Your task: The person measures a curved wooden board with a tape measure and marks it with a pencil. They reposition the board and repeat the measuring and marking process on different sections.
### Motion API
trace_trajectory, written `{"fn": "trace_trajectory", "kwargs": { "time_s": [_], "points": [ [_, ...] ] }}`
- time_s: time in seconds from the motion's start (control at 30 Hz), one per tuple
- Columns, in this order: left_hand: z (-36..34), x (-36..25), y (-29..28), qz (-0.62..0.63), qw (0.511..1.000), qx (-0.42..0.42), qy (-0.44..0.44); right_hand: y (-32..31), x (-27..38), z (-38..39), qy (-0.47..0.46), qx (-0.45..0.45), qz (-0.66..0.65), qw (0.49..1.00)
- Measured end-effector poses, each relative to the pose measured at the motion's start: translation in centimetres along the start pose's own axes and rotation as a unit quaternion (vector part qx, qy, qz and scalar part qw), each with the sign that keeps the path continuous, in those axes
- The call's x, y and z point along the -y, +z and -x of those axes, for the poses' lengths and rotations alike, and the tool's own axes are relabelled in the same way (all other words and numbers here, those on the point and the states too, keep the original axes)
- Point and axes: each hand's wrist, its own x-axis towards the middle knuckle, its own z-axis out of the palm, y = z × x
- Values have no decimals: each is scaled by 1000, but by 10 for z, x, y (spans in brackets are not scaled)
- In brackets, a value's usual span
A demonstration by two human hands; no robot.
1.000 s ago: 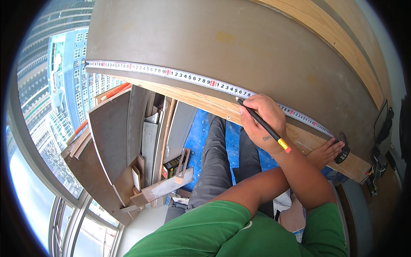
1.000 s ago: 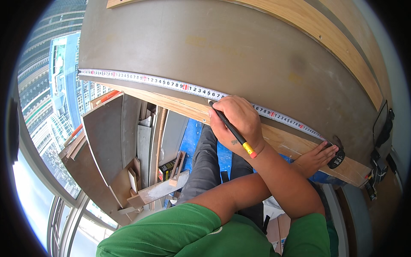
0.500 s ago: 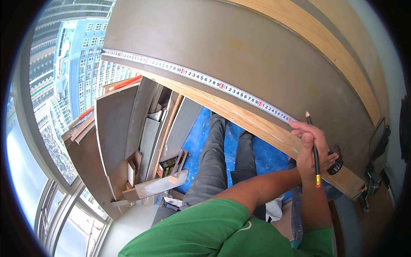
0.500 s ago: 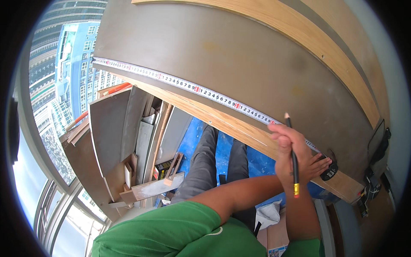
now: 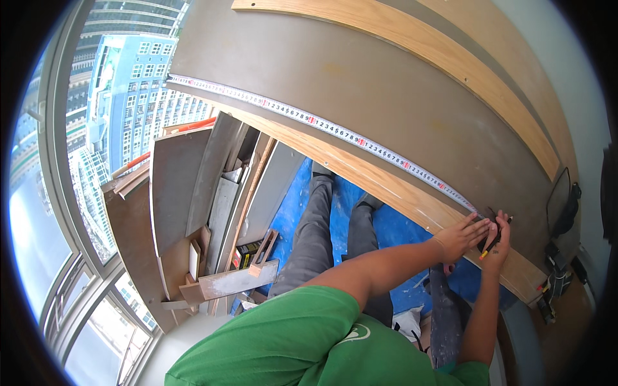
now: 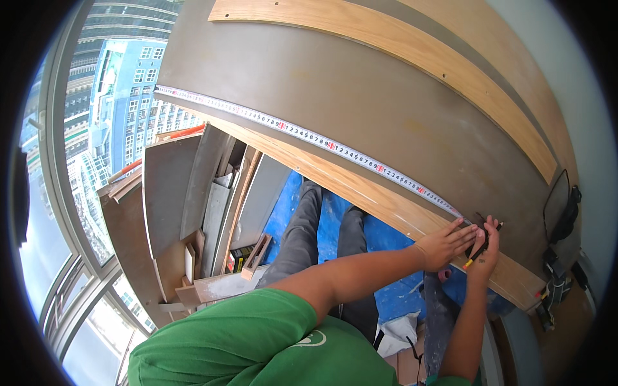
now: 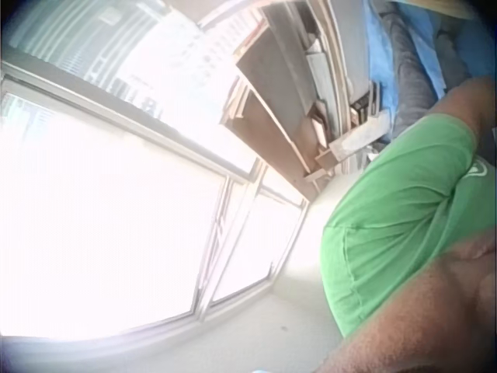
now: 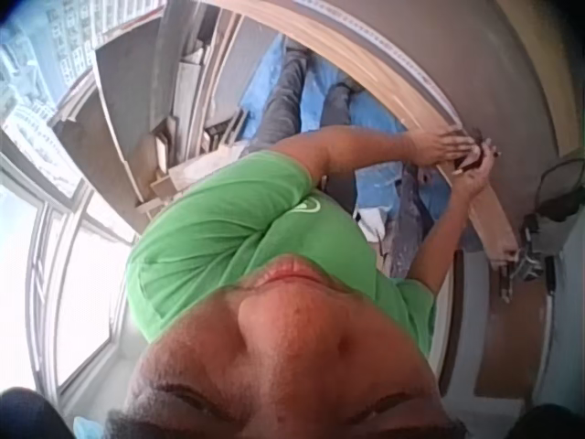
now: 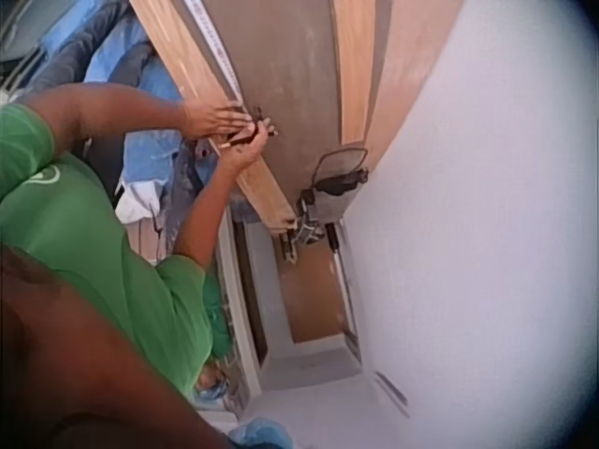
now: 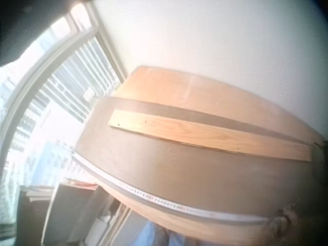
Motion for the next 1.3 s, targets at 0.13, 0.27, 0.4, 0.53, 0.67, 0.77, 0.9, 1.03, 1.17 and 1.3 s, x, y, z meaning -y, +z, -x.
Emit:
{"fn": "trace_trajectory", "kwargs": {
  "time_s": [0.13, 0.27, 0.4, 0.53, 0.67, 0.77, 0.9, 1.03, 1.17, 1.3],
  "points": [
    [1, -2, 5, -10, 1000, 14, 7, 6, -9, 10, 5, 18, -23, 1000],
    [3, -1, 7, -7, 1000, 4, 3, 9, -6, 11, -3, 14, -24, 1000],
    [5, -1, 5, 2, 1000, -10, 0, 9, -11, 12, -31, 12, -2, 999],
    [4, -2, 6, 16, 1000, -20, 2, 9, -13, 14, -30, 13, 2, 999],
    [4, 0, 7, 1, 1000, -28, -10, 11, -11, 8, -12, 20, -7, 1000],
    [2, -3, 12, 0, 999, -48, -7, 4, -14, 10, 3, 19, -27, 999],
    [1, 0, 12, -19, 998, -63, -7, 0, -15, 9, -1, 21, -15, 1000],
    [-1, 3, 2, 22, 1000, 18, 8, -4, -16, 9, -29, 10, 76, 997],
    [2, 2, 3, 28, 1000, 2, -1, -3, -3, 0, -44, 15, 90, 995],
    [0, 2, -9, 88, 996, 19, 1, -8, 2, -4, -73, 33, 132, 988]
  ]
}}
